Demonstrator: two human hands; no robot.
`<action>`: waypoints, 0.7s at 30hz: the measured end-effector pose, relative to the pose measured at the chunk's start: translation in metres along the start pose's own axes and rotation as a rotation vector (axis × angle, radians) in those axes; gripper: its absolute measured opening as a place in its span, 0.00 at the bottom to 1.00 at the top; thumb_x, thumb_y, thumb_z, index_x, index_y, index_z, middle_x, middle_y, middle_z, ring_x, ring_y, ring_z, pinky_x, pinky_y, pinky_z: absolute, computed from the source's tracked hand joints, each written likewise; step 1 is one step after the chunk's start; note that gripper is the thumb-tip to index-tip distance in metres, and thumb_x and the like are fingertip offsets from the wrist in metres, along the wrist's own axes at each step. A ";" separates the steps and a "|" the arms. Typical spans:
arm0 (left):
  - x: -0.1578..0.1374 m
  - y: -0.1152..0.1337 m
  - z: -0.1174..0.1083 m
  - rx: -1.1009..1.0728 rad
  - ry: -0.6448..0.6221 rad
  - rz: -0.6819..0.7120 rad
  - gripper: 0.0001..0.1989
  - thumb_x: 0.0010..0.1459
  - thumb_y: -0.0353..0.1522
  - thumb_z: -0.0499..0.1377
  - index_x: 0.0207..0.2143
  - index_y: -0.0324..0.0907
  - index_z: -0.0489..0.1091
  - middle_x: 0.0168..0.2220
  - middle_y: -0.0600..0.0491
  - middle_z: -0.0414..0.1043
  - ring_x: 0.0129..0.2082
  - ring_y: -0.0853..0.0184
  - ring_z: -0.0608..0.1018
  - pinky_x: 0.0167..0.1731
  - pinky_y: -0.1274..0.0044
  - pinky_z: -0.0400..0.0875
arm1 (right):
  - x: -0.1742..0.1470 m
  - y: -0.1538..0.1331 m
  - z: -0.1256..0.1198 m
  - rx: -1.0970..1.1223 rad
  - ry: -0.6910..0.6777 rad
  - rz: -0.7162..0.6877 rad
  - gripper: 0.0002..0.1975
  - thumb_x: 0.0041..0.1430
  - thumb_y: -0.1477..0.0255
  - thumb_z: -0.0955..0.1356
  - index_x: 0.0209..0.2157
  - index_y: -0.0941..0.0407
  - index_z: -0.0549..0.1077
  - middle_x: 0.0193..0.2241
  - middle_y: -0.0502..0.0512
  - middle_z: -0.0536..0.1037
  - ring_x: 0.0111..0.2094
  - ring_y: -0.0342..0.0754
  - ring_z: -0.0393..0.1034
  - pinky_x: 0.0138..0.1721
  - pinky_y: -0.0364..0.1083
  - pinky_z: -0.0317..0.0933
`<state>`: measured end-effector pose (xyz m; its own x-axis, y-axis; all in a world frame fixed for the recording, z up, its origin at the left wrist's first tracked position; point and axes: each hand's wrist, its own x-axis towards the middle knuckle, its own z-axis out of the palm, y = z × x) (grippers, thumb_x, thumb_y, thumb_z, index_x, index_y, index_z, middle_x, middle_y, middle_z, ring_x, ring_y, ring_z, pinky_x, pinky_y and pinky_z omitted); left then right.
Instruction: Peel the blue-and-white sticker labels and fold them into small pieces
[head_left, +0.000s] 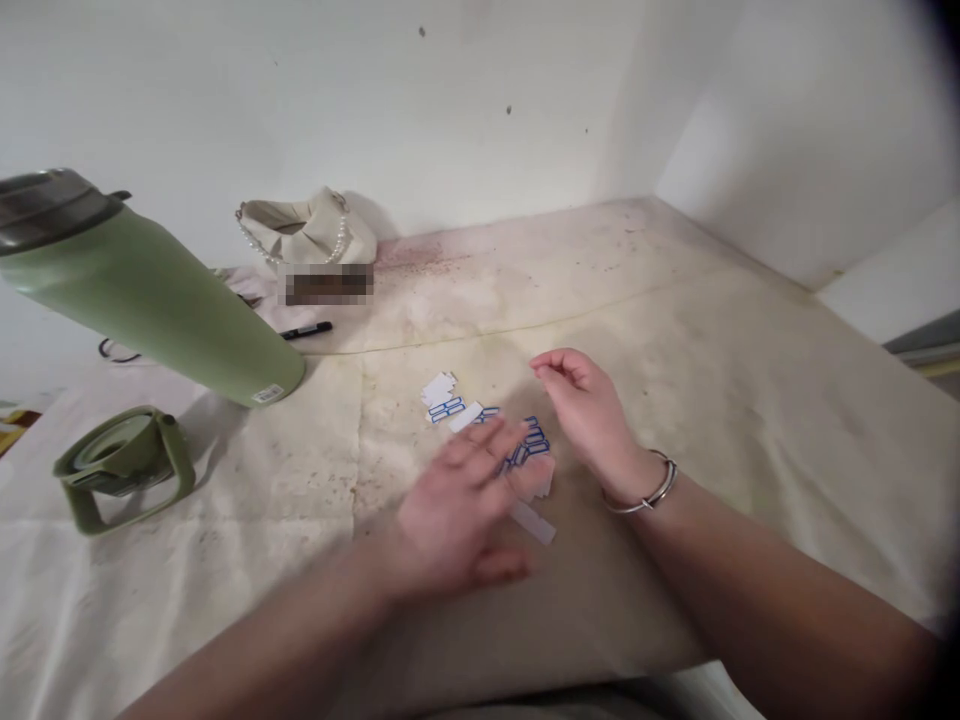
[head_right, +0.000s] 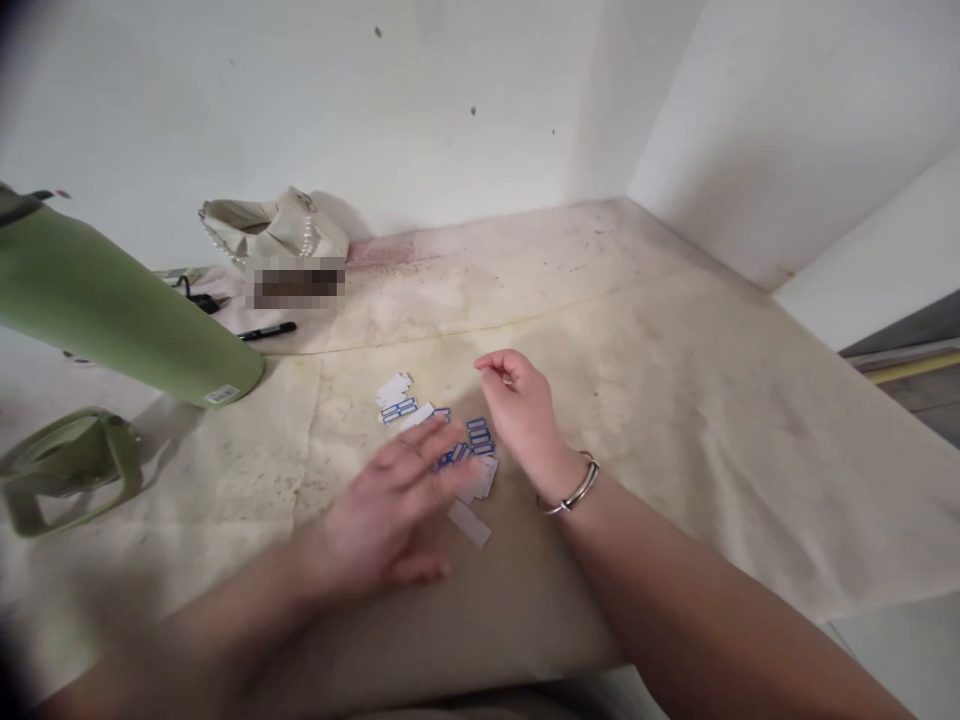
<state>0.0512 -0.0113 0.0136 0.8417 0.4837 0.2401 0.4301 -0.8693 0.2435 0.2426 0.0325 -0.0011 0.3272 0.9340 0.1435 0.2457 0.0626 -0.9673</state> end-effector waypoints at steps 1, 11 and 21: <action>0.001 0.007 0.004 -0.001 -0.104 0.074 0.36 0.53 0.54 0.51 0.59 0.47 0.57 0.64 0.46 0.51 0.64 0.51 0.50 0.60 0.59 0.45 | 0.000 0.001 0.001 0.002 0.006 -0.009 0.07 0.53 0.71 0.64 0.31 0.56 0.72 0.30 0.52 0.75 0.31 0.47 0.67 0.36 0.47 0.60; 0.003 -0.023 0.014 0.291 -0.233 -0.478 0.36 0.58 0.50 0.47 0.64 0.45 0.48 0.66 0.46 0.42 0.65 0.51 0.46 0.59 0.53 0.41 | 0.001 0.008 0.004 0.023 -0.032 0.036 0.07 0.51 0.71 0.64 0.31 0.56 0.73 0.23 0.48 0.71 0.24 0.44 0.61 0.27 0.44 0.55; -0.001 -0.061 0.002 0.324 -0.091 -0.694 0.35 0.58 0.49 0.47 0.62 0.39 0.53 0.65 0.42 0.48 0.64 0.50 0.52 0.58 0.55 0.50 | 0.003 0.012 0.007 -0.001 -0.028 0.042 0.08 0.49 0.70 0.64 0.29 0.56 0.73 0.25 0.50 0.74 0.27 0.46 0.65 0.31 0.45 0.57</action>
<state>0.0247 0.0406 -0.0038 0.3615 0.9310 0.0511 0.9316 -0.3628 0.0199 0.2404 0.0386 -0.0132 0.3113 0.9454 0.0968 0.2336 0.0226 -0.9721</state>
